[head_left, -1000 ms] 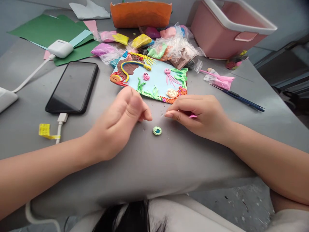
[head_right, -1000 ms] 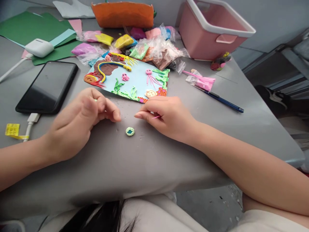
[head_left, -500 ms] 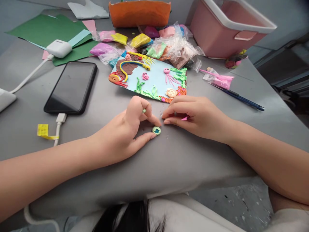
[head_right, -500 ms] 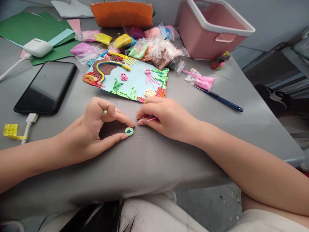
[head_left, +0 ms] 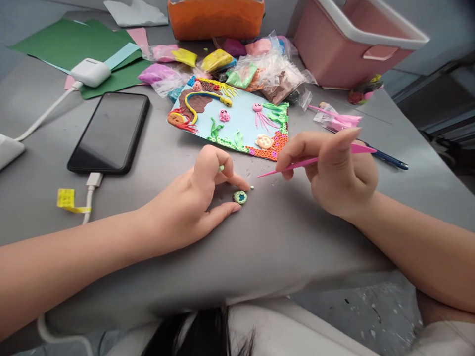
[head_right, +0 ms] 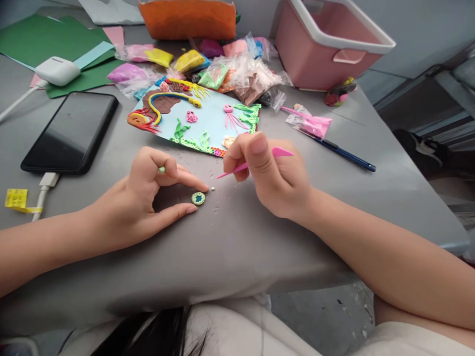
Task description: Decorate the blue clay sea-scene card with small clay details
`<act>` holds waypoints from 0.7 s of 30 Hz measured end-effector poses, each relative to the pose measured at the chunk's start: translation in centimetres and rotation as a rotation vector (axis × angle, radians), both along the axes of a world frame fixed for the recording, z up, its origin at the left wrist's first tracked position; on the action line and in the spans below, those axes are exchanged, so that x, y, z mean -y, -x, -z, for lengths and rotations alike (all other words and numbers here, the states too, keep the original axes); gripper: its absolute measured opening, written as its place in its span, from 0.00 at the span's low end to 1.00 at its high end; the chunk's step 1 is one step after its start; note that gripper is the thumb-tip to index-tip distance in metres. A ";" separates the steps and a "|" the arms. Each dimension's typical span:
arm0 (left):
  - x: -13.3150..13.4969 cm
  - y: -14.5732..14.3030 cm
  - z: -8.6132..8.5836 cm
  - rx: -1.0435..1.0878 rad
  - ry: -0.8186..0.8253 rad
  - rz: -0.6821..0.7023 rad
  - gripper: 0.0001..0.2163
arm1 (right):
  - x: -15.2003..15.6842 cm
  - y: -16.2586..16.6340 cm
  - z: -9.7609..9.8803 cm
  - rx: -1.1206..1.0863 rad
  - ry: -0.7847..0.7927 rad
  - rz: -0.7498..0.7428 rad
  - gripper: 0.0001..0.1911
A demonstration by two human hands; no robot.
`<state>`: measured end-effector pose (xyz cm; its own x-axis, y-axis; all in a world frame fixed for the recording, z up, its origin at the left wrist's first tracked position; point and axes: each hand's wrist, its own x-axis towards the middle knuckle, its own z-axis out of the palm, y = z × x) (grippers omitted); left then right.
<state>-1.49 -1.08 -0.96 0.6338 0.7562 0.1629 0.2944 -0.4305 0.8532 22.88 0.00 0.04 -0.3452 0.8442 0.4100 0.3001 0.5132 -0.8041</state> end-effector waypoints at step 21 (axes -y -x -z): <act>0.0 -0.1 0.0 0.008 -0.029 -0.040 0.18 | 0.1 0.3 0.1 0.149 -0.080 -0.067 0.30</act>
